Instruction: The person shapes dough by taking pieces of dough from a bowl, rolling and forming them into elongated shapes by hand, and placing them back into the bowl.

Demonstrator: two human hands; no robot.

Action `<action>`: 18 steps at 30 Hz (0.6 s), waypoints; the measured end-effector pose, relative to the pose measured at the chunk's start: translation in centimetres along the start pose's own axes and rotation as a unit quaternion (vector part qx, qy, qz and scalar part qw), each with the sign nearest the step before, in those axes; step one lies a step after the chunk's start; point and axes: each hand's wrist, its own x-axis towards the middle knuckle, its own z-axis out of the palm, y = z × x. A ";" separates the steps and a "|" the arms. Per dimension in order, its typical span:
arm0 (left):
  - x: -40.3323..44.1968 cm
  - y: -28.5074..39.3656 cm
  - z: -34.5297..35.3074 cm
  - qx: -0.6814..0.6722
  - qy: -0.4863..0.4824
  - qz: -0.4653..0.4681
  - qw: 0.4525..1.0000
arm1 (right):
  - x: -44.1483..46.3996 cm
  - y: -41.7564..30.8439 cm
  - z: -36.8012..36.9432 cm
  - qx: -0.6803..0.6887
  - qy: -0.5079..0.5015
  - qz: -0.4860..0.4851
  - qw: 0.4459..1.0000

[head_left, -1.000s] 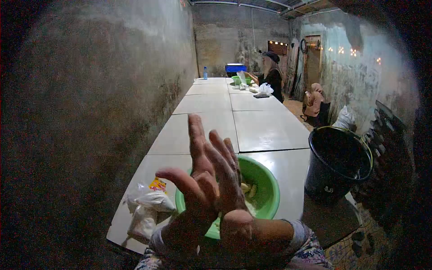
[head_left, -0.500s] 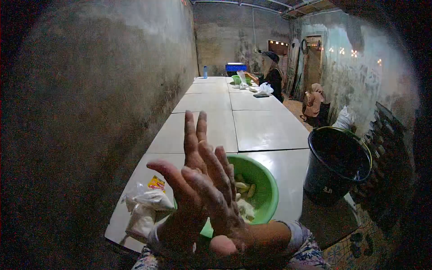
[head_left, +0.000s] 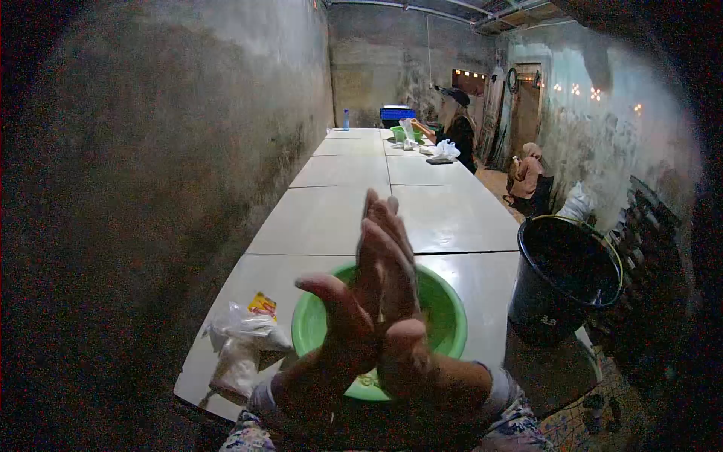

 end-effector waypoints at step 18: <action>1.1 -3.1 -1.4 -0.565 -0.121 0.039 0.815 | 0.7 0.3 0.3 0.109 -0.019 0.070 0.991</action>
